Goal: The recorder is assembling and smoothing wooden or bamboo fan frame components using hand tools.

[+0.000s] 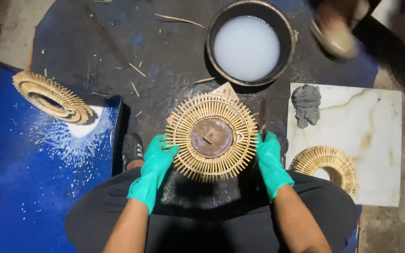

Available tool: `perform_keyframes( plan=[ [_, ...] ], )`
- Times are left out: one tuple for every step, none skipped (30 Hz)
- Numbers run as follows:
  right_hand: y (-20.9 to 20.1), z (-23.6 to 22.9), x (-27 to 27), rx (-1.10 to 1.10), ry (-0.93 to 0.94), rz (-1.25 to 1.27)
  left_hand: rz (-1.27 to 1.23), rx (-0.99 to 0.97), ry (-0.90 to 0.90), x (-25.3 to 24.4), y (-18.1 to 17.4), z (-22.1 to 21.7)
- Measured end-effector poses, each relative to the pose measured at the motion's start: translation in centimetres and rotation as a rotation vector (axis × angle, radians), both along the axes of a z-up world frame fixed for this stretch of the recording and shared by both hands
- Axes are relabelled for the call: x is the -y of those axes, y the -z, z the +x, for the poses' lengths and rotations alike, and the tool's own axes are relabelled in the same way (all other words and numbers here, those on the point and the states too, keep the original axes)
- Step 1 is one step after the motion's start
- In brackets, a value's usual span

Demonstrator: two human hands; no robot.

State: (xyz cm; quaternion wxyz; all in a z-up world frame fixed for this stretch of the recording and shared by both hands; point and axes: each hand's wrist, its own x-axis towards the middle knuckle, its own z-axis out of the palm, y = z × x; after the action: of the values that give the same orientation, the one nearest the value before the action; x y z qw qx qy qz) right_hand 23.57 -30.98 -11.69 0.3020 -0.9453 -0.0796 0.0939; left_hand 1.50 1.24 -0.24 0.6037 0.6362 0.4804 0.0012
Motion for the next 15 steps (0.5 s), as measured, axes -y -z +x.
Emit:
perform_keyframes(
  plan=[
    [1.8,0.0,-0.1,-0.001,-0.009,0.004,0.004,-0.001,-0.009,0.1,-0.7,0.2],
    [3.6,-0.1,-0.2,-0.424,0.296,0.538,0.007,-0.013,-0.003,0.2,-1.4,0.3],
    [5.5,-0.3,-0.5,-0.855,0.597,1.072,0.011,-0.026,0.004,0.1,-2.1,0.4],
    [4.6,-0.5,-0.7,-0.863,0.59,1.073,0.017,-0.028,-0.003,0.1,-2.2,0.5],
    [3.7,-0.7,-0.7,-0.811,0.458,1.038,0.019,-0.037,-0.007,0.1,-2.3,0.7],
    [2.8,-0.9,-0.7,-0.758,0.328,1.001,0.021,-0.045,-0.01,0.2,-2.4,0.9],
    [-2.4,-0.3,-1.9,-0.76,0.322,1.0,0.022,-0.044,-0.016,0.2,-1.5,0.7],
    [-7.9,0.0,-3.5,-0.636,0.288,0.522,-0.01,0.002,-0.051,0.3,-0.5,0.6],
    [-13.6,0.2,-5.5,-0.487,0.243,0.052,-0.042,0.052,-0.085,0.2,0.4,0.7],
    [-13.0,1.4,-4.9,-0.483,0.237,0.051,-0.041,0.056,-0.092,0.1,0.5,1.1],
    [-12.3,2.5,-4.1,-0.515,0.171,0.339,-0.061,0.086,-0.113,0.1,0.6,1.3],
    [-11.7,3.6,-3.4,-0.541,0.101,0.627,-0.081,0.116,-0.134,0.1,0.6,1.5],
    [-13.0,3.0,-4.1,-0.539,0.101,0.629,-0.08,0.118,-0.133,0.2,1.0,1.1],
    [-14.4,2.4,-4.9,-0.6,0.008,0.613,-0.091,0.127,-0.13,0.4,1.4,0.8],
    [-15.8,2.4,-5.9,-0.652,-0.091,0.602,-0.096,0.144,-0.128,0.3,1.8,1.0]
  ],
)
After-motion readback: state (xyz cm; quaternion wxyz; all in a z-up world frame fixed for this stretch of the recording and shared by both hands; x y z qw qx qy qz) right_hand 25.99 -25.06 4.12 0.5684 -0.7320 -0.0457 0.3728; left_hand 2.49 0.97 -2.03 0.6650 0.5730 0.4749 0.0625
